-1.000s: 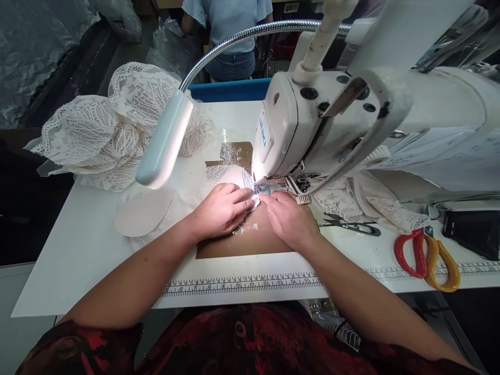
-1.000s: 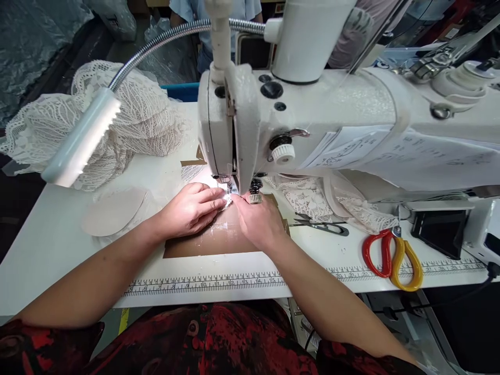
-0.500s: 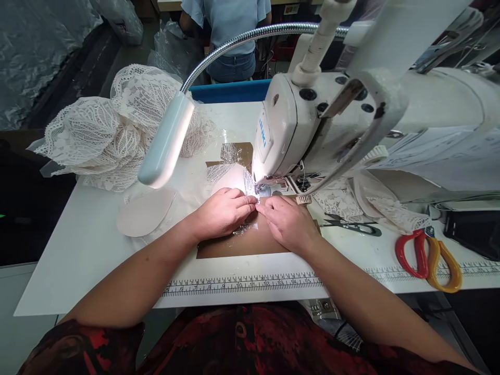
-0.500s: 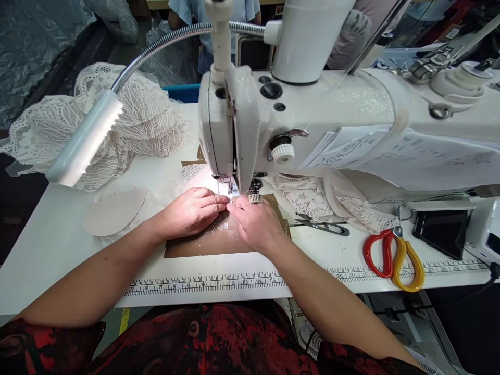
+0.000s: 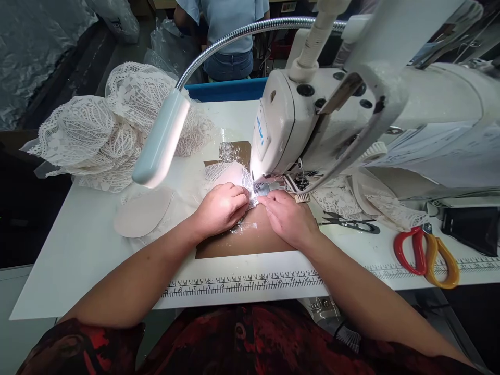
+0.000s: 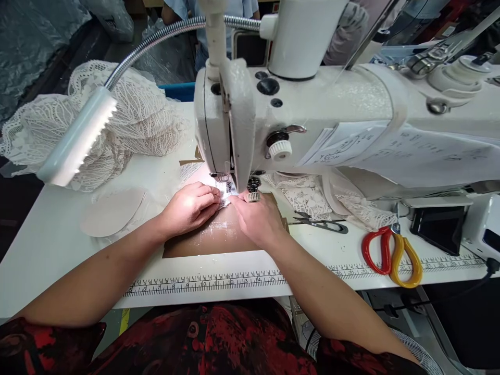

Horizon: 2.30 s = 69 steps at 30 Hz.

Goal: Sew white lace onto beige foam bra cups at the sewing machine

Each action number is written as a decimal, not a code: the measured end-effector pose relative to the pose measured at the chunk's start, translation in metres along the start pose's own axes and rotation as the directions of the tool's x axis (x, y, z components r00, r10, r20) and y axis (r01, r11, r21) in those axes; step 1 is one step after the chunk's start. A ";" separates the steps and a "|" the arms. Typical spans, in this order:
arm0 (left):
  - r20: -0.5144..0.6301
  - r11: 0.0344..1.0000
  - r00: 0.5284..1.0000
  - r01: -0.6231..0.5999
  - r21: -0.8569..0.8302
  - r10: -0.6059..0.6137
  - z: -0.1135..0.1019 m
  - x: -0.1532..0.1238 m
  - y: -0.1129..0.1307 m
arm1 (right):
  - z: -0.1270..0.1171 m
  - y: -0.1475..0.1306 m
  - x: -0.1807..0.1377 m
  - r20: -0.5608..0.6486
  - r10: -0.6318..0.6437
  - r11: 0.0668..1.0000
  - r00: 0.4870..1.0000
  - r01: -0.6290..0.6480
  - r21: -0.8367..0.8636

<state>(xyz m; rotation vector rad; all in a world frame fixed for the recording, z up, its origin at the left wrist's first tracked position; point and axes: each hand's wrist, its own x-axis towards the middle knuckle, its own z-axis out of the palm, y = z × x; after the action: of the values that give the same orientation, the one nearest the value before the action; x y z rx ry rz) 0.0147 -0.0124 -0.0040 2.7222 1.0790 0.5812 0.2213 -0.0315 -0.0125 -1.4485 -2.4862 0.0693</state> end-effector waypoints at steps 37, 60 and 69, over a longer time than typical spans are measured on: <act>0.039 1.000 0.999 -0.025 0.018 0.024 0.002 -0.002 -0.002 | 0.000 0.003 0.003 0.013 -0.057 0.998 0.998 0.057 -0.022; 0.026 1.000 1.000 -0.010 0.028 0.009 0.001 0.001 0.001 | -0.003 -0.001 -0.002 -0.045 -0.164 0.985 0.985 0.162 -0.056; 0.014 0.995 1.000 -0.004 0.102 0.003 0.003 0.003 0.001 | -0.004 -0.004 -0.001 0.014 -0.120 0.991 0.993 0.121 -0.059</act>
<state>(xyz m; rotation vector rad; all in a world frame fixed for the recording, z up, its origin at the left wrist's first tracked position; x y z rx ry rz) 0.0186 -0.0115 -0.0057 2.8108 1.1311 0.5204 0.2196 -0.0350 -0.0081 -1.3197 -2.5989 -0.0211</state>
